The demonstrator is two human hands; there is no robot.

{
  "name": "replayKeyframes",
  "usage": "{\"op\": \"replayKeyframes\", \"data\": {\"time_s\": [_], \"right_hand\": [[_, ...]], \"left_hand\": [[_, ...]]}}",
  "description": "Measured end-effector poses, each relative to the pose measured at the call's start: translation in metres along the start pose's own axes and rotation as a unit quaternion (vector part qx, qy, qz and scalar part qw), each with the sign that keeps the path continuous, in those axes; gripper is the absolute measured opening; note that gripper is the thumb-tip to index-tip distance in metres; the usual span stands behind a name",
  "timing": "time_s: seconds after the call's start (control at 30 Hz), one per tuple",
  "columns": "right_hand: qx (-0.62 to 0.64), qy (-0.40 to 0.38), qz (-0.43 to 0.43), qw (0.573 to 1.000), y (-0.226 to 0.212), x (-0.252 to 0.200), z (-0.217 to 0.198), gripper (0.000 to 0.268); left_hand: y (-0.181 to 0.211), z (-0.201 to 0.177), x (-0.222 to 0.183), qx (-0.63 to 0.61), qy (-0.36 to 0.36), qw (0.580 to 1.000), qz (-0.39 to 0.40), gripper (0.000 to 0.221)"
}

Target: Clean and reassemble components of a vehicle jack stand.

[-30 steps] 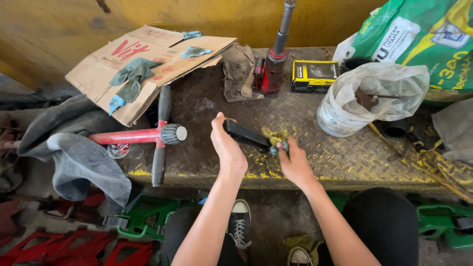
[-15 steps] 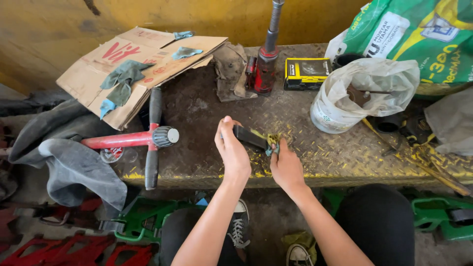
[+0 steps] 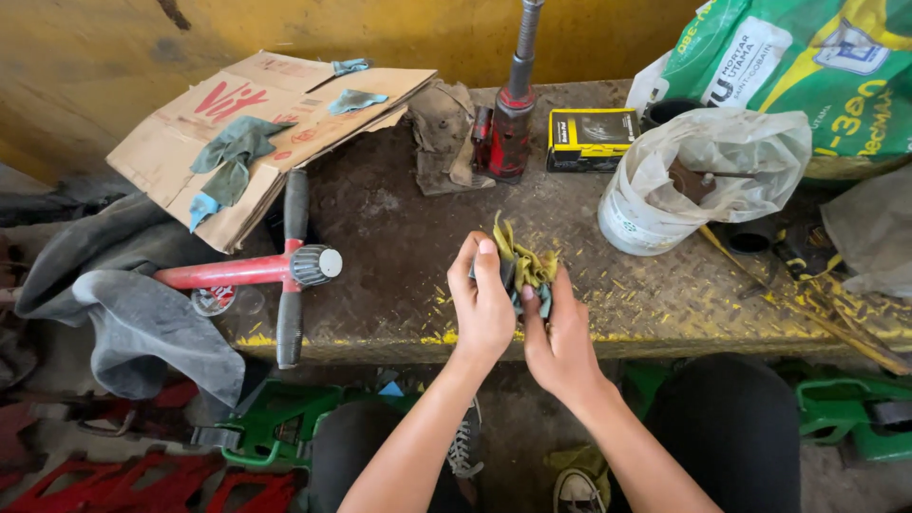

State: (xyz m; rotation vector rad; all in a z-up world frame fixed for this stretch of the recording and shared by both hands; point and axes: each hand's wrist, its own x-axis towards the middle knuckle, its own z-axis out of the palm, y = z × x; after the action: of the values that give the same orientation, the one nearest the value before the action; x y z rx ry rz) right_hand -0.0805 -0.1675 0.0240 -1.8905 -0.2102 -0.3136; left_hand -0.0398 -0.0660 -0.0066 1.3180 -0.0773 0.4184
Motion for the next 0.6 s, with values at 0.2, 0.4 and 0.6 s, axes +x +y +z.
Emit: {"op": "replayKeyframes", "data": {"time_s": [0.2, 0.4, 0.6], "right_hand": [[-0.136, -0.048, 0.017, 0.989, 0.056, 0.001, 0.003, 0.039], [-0.211, -0.100, 0.073, 0.970, 0.080, 0.001, 0.009, 0.052], [-0.256, -0.134, 0.162, 0.944, 0.073, 0.005, 0.014, 0.045]], "left_hand": [[0.010, 0.000, 0.013, -0.009, 0.044, 0.996, -0.075, 0.036], [-0.002, -0.011, 0.025, -0.008, 0.135, 0.983, -0.126, 0.037], [-0.004, -0.022, 0.033, -0.056, 0.180, 0.974, -0.124, 0.039]]}}
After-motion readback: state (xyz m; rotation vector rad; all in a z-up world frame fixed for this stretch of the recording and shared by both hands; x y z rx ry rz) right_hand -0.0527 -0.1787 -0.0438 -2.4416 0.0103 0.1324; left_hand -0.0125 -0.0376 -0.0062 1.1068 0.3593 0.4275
